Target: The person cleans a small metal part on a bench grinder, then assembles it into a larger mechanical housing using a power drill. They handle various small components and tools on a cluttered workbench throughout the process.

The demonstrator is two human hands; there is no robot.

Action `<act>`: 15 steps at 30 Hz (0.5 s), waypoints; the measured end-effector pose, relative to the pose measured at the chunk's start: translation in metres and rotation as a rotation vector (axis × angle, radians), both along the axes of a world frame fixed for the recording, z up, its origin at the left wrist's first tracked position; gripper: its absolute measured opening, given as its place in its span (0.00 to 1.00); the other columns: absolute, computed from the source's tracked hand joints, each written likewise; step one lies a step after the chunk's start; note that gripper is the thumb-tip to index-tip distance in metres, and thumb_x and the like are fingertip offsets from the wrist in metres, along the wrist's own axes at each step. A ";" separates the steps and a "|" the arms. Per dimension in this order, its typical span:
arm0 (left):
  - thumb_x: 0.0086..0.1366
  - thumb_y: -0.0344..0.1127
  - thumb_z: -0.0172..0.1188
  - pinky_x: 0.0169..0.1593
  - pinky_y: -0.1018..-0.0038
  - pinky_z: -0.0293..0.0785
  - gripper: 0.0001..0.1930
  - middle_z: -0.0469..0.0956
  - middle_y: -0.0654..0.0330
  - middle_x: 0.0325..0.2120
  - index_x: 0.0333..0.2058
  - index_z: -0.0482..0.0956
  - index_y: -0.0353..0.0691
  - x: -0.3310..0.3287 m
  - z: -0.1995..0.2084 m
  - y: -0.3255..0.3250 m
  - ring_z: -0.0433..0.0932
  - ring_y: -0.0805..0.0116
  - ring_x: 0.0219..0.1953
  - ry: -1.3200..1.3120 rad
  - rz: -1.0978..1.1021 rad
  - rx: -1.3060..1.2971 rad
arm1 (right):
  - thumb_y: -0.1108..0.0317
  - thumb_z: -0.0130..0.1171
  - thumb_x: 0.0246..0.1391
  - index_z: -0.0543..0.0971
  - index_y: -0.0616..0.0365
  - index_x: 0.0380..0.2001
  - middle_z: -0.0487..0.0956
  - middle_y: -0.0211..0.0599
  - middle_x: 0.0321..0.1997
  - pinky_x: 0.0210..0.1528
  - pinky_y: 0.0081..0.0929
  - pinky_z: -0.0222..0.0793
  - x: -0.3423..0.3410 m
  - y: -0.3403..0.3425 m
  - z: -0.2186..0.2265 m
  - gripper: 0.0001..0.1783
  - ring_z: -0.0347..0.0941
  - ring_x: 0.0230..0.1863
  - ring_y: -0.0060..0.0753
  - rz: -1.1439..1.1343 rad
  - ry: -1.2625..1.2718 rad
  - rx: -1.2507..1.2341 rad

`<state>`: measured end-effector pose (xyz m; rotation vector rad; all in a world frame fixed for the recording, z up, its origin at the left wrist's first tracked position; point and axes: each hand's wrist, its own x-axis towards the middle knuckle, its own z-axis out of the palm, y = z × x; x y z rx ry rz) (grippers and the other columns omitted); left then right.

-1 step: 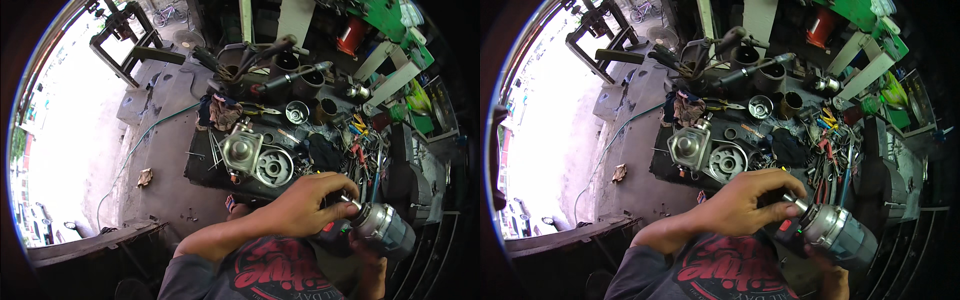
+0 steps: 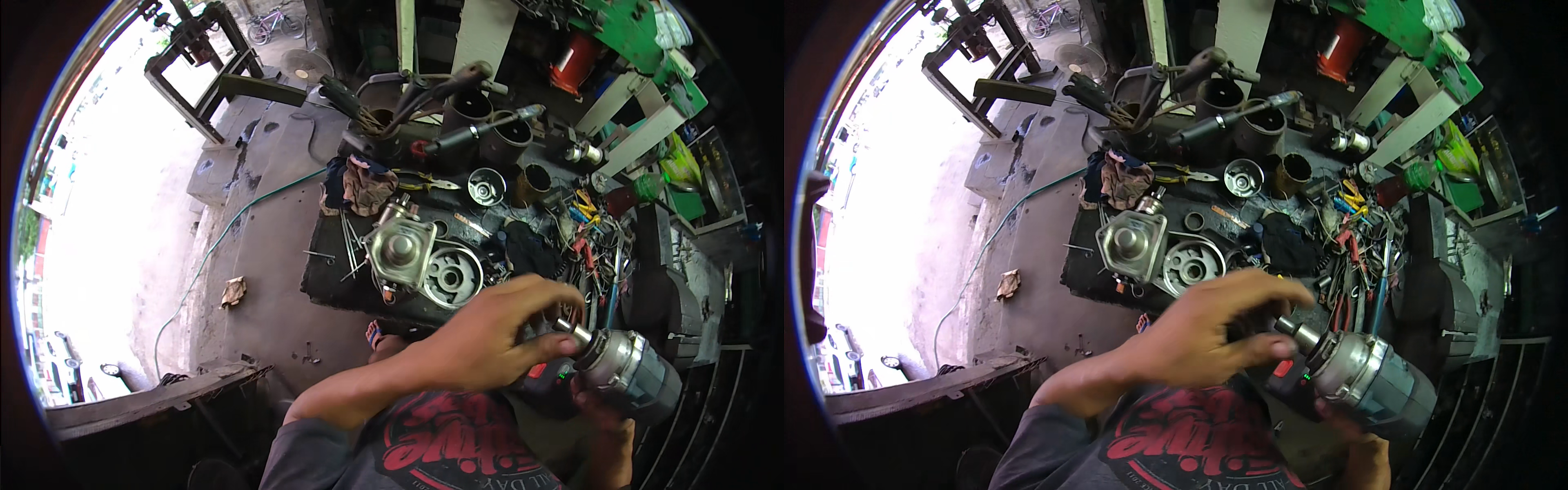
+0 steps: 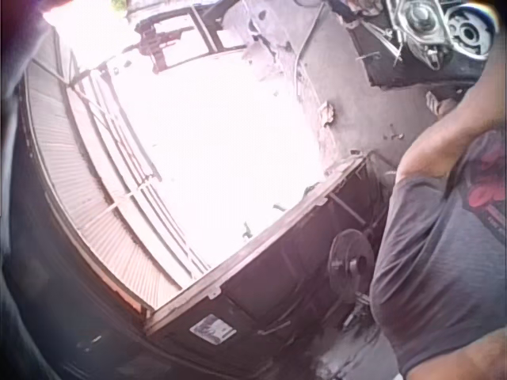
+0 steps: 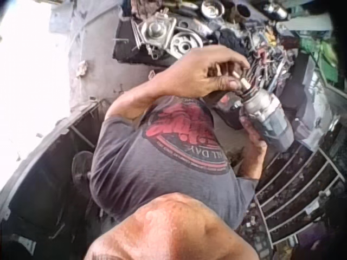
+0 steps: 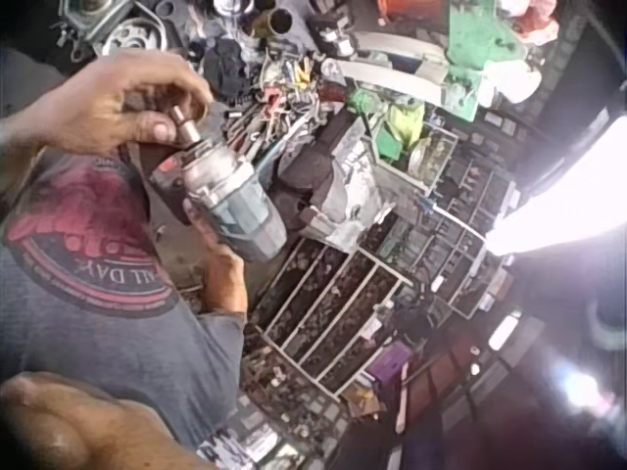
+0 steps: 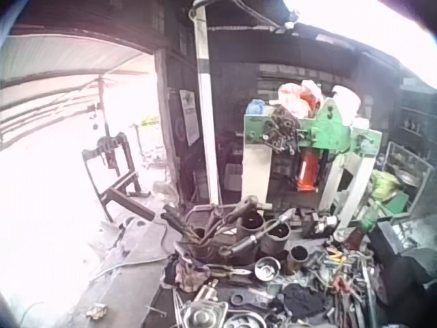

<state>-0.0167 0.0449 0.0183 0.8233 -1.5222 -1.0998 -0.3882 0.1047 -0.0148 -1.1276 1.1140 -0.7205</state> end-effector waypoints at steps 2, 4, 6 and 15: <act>0.60 0.40 0.80 0.52 0.62 0.79 0.25 0.83 0.54 0.43 0.54 0.84 0.38 0.050 -0.006 0.008 0.83 0.60 0.45 -0.097 0.315 -0.268 | 0.64 0.69 0.65 0.63 0.49 0.77 0.70 0.40 0.75 0.69 0.58 0.74 0.016 -0.009 0.020 0.41 0.72 0.70 0.51 0.041 -0.202 0.169; 0.51 0.36 0.79 0.63 0.55 0.72 0.27 0.82 0.54 0.47 0.52 0.87 0.42 0.117 -0.020 0.006 0.79 0.52 0.54 -0.203 0.568 -0.451 | 0.60 0.68 0.66 0.65 0.45 0.77 0.70 0.37 0.77 0.71 0.60 0.71 0.038 -0.019 0.038 0.40 0.70 0.73 0.52 0.039 -0.182 0.233; 0.45 0.45 0.79 0.73 0.51 0.58 0.33 0.76 0.49 0.62 0.53 0.87 0.43 0.159 -0.040 -0.006 0.66 0.47 0.69 -0.027 0.453 -0.161 | 0.58 0.72 0.63 0.71 0.43 0.73 0.72 0.34 0.75 0.73 0.58 0.67 0.065 -0.034 0.058 0.38 0.69 0.74 0.48 0.150 0.197 0.127; 0.42 0.52 0.78 0.76 0.49 0.51 0.33 0.73 0.51 0.66 0.49 0.83 0.47 0.158 -0.117 -0.041 0.62 0.45 0.72 -0.078 0.134 -0.158 | 0.66 0.83 0.49 0.85 0.50 0.58 0.84 0.32 0.61 0.70 0.44 0.69 0.190 -0.085 0.104 0.31 0.77 0.63 0.40 0.302 0.688 -0.154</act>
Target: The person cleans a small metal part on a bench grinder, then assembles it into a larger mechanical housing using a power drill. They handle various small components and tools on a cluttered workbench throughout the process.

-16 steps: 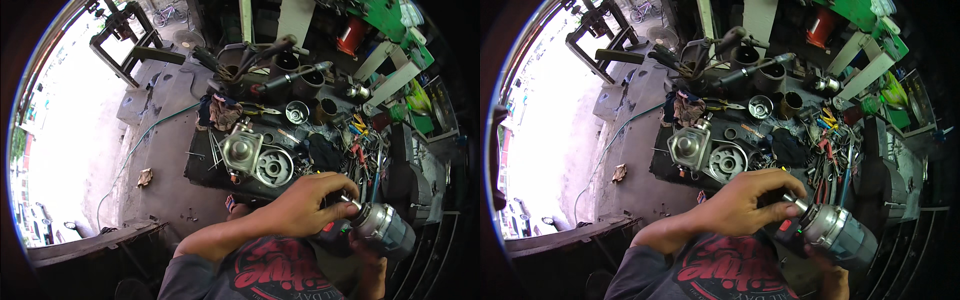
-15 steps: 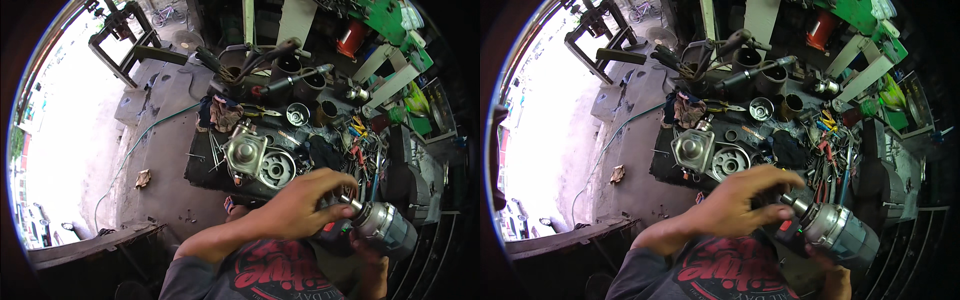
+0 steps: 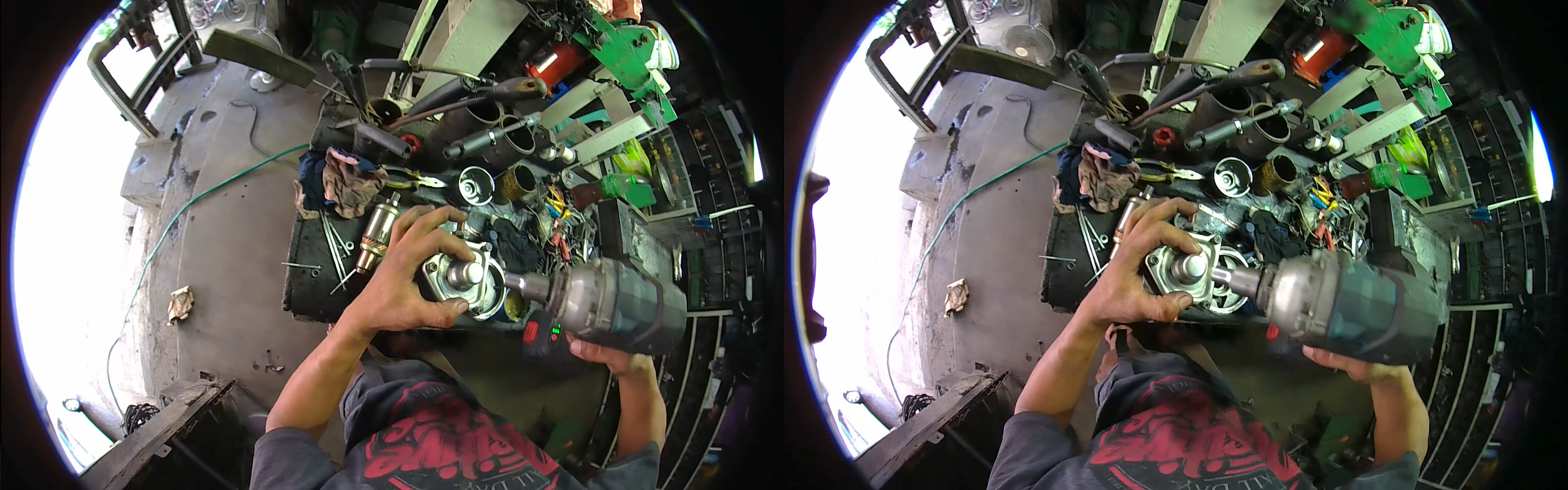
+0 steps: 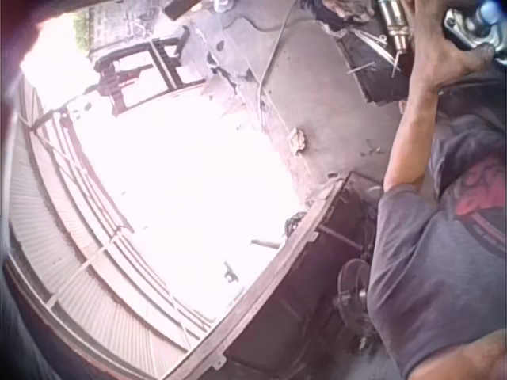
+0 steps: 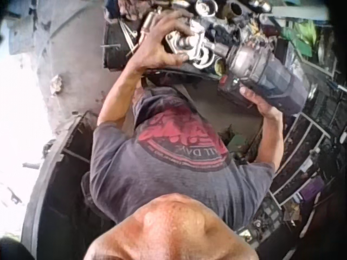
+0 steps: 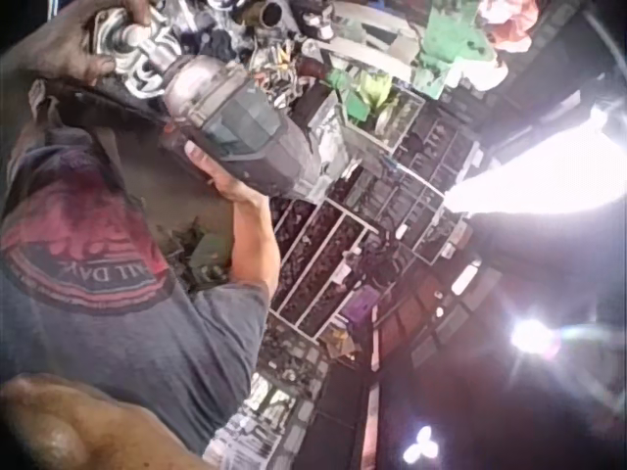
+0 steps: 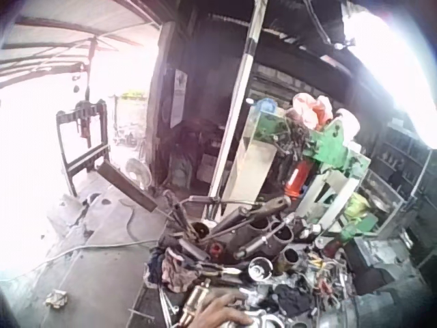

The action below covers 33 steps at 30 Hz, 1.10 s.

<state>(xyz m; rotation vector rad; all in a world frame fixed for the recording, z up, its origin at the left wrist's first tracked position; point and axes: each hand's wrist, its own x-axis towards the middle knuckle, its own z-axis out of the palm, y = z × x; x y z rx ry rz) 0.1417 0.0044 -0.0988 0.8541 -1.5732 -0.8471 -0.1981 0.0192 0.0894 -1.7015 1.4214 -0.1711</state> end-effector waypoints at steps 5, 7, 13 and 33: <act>0.42 0.46 0.77 0.74 0.50 0.57 0.31 0.71 0.50 0.66 0.48 0.83 0.49 -0.003 -0.001 -0.001 0.65 0.42 0.69 0.100 -0.025 0.002 | 0.67 0.83 0.49 0.81 0.52 0.62 0.83 0.34 0.63 0.68 0.41 0.71 0.038 -0.017 0.004 0.35 0.77 0.64 0.37 0.041 0.009 -0.055; 0.41 0.42 0.76 0.73 0.51 0.60 0.30 0.71 0.50 0.66 0.48 0.84 0.50 -0.005 -0.002 -0.003 0.67 0.41 0.68 0.167 -0.050 0.027 | 0.67 0.83 0.48 0.82 0.54 0.61 0.84 0.37 0.61 0.65 0.41 0.74 0.046 -0.026 0.002 0.35 0.79 0.61 0.39 0.114 0.121 -0.073; 0.41 0.38 0.76 0.68 0.56 0.69 0.30 0.73 0.44 0.65 0.48 0.83 0.47 -0.006 -0.009 -0.004 0.73 0.39 0.67 0.257 -0.100 0.026 | 0.68 0.84 0.46 0.86 0.56 0.54 0.87 0.37 0.54 0.61 0.40 0.77 0.051 -0.039 -0.003 0.30 0.83 0.54 0.42 0.338 0.152 -0.228; 0.43 0.45 0.78 0.55 0.58 0.77 0.30 0.83 0.53 0.43 0.48 0.82 0.46 -0.008 -0.014 -0.002 0.82 0.47 0.49 0.291 -0.094 0.050 | 0.65 0.78 0.57 0.84 0.53 0.57 0.86 0.40 0.52 0.57 0.38 0.79 0.089 -0.079 0.075 0.24 0.84 0.52 0.37 0.930 0.730 -0.267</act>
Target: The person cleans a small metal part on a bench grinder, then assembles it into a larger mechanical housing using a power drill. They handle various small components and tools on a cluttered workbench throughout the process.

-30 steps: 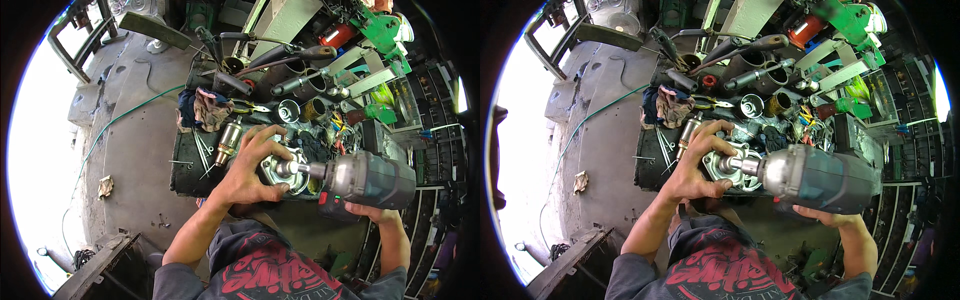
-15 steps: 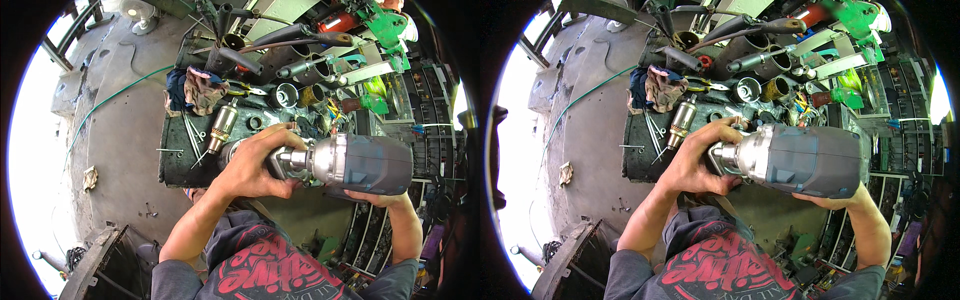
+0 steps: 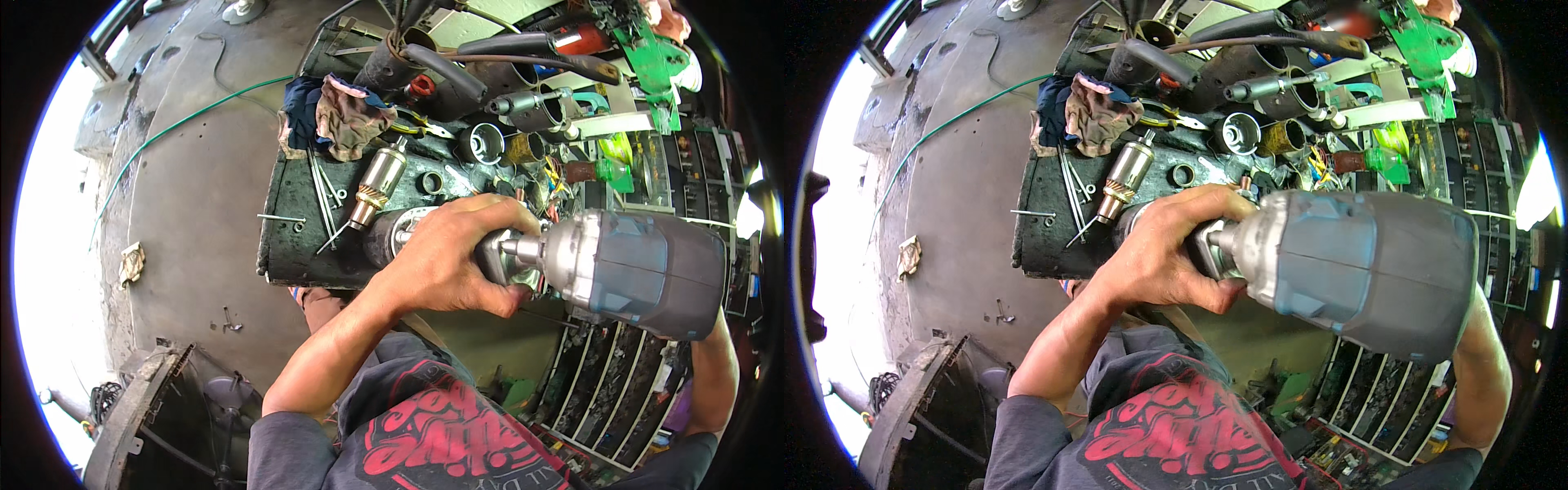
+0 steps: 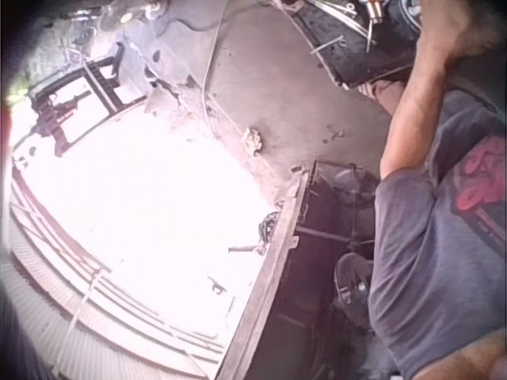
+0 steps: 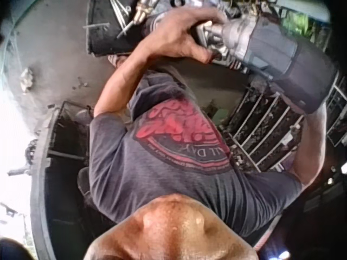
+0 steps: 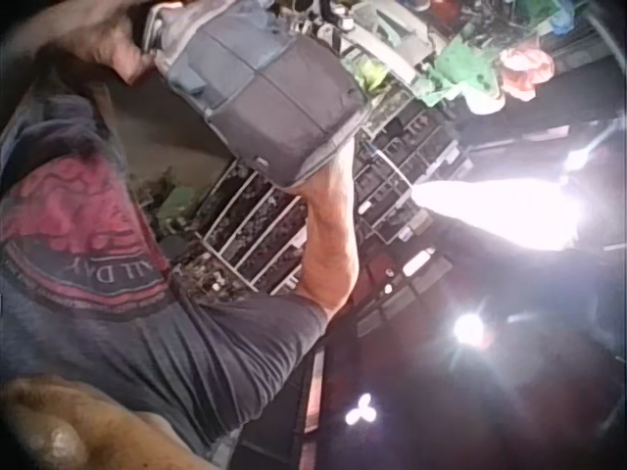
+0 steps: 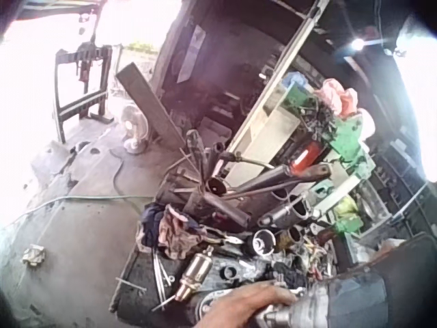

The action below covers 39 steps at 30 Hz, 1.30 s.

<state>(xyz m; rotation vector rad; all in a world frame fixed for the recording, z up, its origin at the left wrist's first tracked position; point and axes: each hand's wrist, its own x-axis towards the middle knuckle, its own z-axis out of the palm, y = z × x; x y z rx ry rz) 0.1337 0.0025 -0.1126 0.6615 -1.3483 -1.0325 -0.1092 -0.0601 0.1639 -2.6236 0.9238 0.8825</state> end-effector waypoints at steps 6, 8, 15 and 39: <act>0.43 0.48 0.77 0.63 0.54 0.73 0.32 0.78 0.44 0.55 0.50 0.82 0.48 -0.002 -0.003 -0.001 0.75 0.41 0.61 -0.045 0.026 -0.016 | 0.67 0.75 0.61 0.83 0.57 0.56 0.87 0.38 0.45 0.49 0.39 0.81 0.003 0.017 0.001 0.21 0.84 0.44 0.36 0.017 0.196 -0.123; 0.43 0.48 0.77 0.65 0.53 0.72 0.33 0.78 0.41 0.57 0.51 0.82 0.49 -0.003 -0.003 -0.001 0.74 0.38 0.63 -0.054 0.054 -0.024 | 0.67 0.75 0.61 0.83 0.59 0.56 0.87 0.38 0.46 0.49 0.38 0.80 0.006 0.013 0.001 0.21 0.84 0.44 0.36 0.040 0.138 -0.087; 0.42 0.47 0.78 0.66 0.52 0.72 0.34 0.74 0.41 0.61 0.52 0.84 0.52 -0.004 -0.002 0.002 0.73 0.37 0.65 -0.026 0.041 0.016 | 0.65 0.77 0.57 0.85 0.57 0.55 0.87 0.39 0.54 0.58 0.39 0.79 0.013 -0.018 0.003 0.23 0.83 0.54 0.39 -0.195 0.069 0.319; 0.44 0.44 0.78 0.54 0.57 0.77 0.33 0.83 0.50 0.43 0.51 0.83 0.43 -0.001 -0.001 0.004 0.82 0.46 0.49 0.033 0.016 0.025 | 0.61 0.82 0.45 0.86 0.56 0.54 0.87 0.36 0.54 0.61 0.42 0.77 -0.010 -0.009 0.013 0.31 0.83 0.55 0.45 -0.104 0.011 -0.092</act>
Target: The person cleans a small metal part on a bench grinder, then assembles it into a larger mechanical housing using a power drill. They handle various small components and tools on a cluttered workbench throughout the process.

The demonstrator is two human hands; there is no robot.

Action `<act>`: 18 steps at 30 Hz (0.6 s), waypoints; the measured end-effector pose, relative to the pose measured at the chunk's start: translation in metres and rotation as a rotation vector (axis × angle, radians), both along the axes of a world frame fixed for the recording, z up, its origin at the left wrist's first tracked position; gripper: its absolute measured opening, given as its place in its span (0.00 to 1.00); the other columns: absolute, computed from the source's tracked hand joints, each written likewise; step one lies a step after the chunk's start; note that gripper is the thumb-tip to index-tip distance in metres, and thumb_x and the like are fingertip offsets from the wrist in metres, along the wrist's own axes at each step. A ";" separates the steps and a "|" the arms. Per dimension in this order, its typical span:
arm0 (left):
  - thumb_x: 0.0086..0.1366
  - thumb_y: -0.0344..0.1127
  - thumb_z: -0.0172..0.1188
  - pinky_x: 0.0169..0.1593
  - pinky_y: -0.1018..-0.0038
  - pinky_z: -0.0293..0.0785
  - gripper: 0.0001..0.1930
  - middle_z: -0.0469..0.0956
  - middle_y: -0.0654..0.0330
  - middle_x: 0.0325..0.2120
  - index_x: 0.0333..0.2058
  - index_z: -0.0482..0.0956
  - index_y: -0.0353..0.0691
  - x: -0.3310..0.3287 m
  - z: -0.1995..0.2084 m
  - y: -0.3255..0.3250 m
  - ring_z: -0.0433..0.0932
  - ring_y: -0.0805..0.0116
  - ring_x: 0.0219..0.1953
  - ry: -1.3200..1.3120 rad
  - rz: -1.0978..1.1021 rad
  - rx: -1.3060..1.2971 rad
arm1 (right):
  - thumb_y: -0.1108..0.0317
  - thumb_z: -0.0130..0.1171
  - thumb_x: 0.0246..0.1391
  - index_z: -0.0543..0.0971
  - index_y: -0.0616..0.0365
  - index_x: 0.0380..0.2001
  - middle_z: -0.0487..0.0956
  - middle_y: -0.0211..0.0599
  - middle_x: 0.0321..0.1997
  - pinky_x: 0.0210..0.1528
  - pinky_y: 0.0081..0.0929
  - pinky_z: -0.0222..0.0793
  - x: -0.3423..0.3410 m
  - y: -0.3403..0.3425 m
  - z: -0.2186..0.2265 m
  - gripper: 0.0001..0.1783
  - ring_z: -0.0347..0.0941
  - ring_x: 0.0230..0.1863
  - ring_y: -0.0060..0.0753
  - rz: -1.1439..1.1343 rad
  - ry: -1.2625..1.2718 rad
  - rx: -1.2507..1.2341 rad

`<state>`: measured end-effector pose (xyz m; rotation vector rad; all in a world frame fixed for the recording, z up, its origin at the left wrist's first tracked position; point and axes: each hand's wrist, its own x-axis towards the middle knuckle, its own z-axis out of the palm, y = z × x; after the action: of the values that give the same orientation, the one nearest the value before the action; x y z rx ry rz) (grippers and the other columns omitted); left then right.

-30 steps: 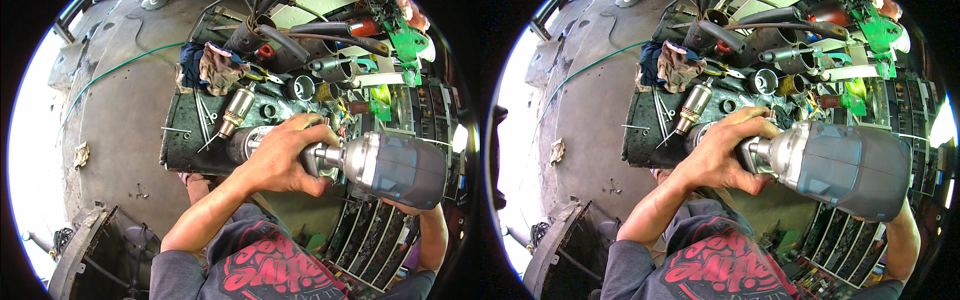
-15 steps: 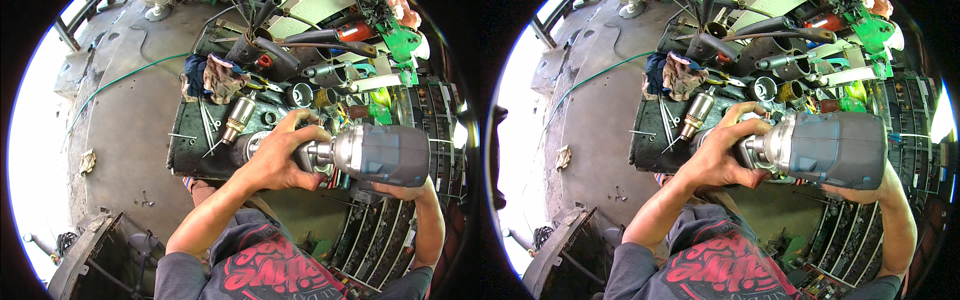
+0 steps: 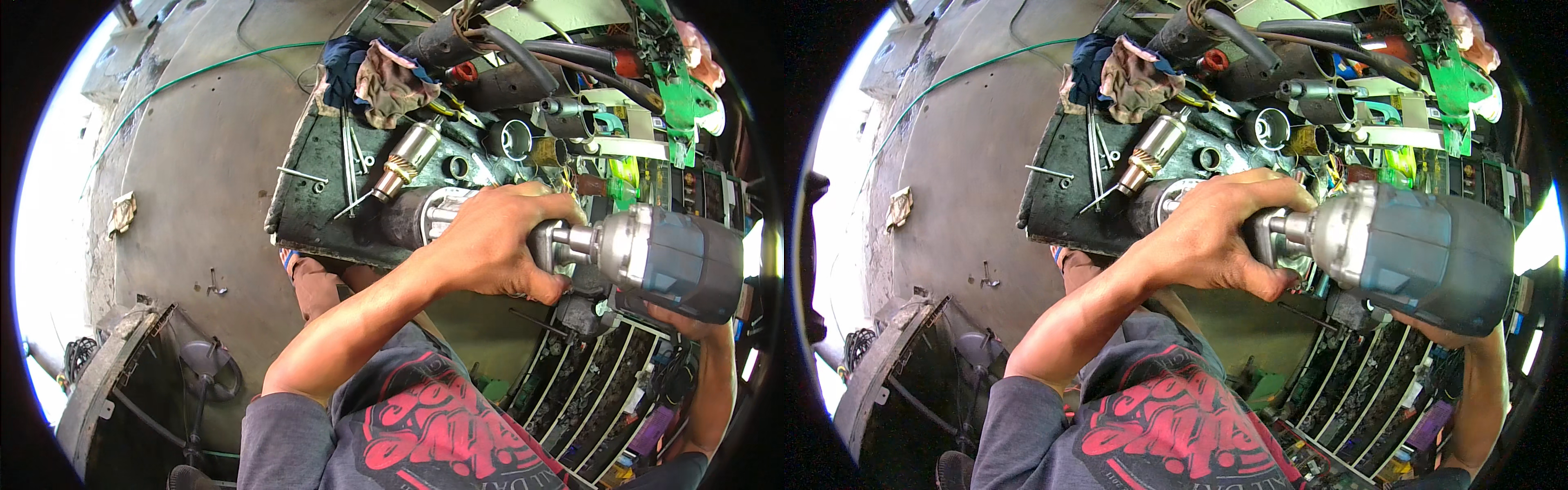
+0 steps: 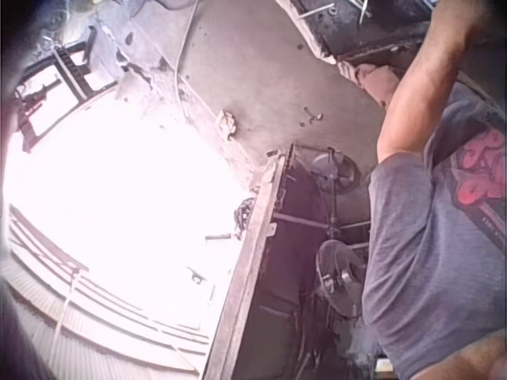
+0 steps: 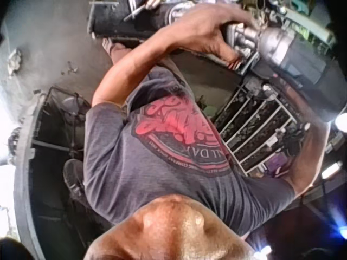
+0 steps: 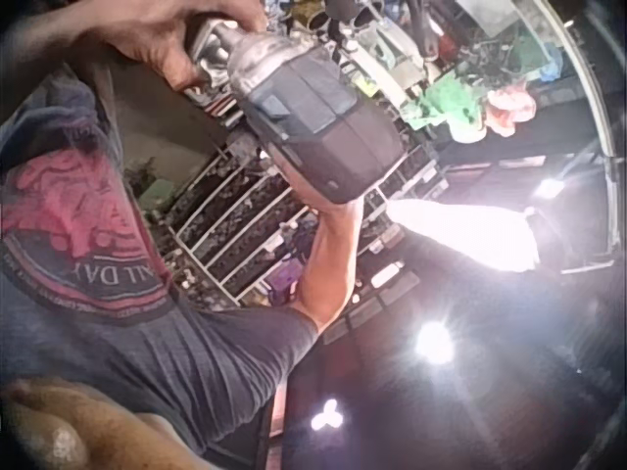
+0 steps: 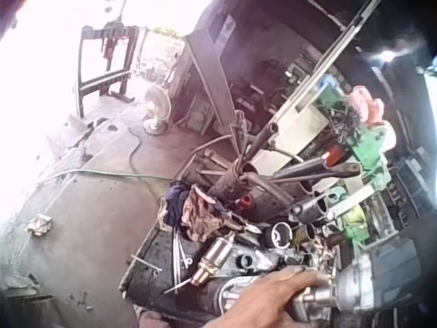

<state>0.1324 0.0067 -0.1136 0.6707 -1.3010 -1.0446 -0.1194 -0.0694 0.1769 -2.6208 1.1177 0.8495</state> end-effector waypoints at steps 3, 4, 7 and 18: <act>0.43 0.43 0.78 0.55 0.57 0.77 0.33 0.83 0.50 0.44 0.51 0.83 0.42 0.000 0.000 0.000 0.82 0.46 0.50 -0.016 -0.005 -0.008 | 0.61 0.83 0.45 0.85 0.56 0.55 0.87 0.36 0.55 0.61 0.42 0.77 -0.015 -0.003 0.001 0.32 0.83 0.56 0.44 -0.026 -0.033 -0.003; 0.43 0.43 0.79 0.55 0.58 0.77 0.33 0.83 0.50 0.45 0.51 0.83 0.42 0.000 0.000 0.000 0.82 0.46 0.51 -0.019 -0.003 -0.008 | 0.61 0.84 0.45 0.85 0.56 0.55 0.87 0.36 0.55 0.62 0.41 0.78 -0.019 -0.004 0.002 0.33 0.83 0.56 0.44 -0.034 -0.044 -0.008; 0.42 0.43 0.79 0.58 0.58 0.77 0.34 0.83 0.50 0.47 0.52 0.83 0.42 -0.001 -0.001 0.000 0.81 0.46 0.53 -0.038 0.006 0.000 | 0.61 0.85 0.44 0.84 0.57 0.56 0.86 0.37 0.56 0.62 0.41 0.78 -0.031 -0.005 0.000 0.34 0.83 0.57 0.43 -0.065 -0.079 -0.018; 0.44 0.45 0.80 0.75 0.55 0.61 0.33 0.65 0.45 0.70 0.52 0.85 0.53 0.012 0.012 0.005 0.64 0.40 0.73 -0.119 -0.021 0.066 | 0.66 0.80 0.52 0.85 0.58 0.55 0.88 0.40 0.54 0.60 0.41 0.78 -0.031 0.034 0.004 0.27 0.84 0.54 0.42 -0.232 -0.302 0.017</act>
<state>0.1440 0.0116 -0.1019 0.7807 -1.3836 -1.0824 -0.1504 -0.0354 0.1810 -2.4352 1.2843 0.3992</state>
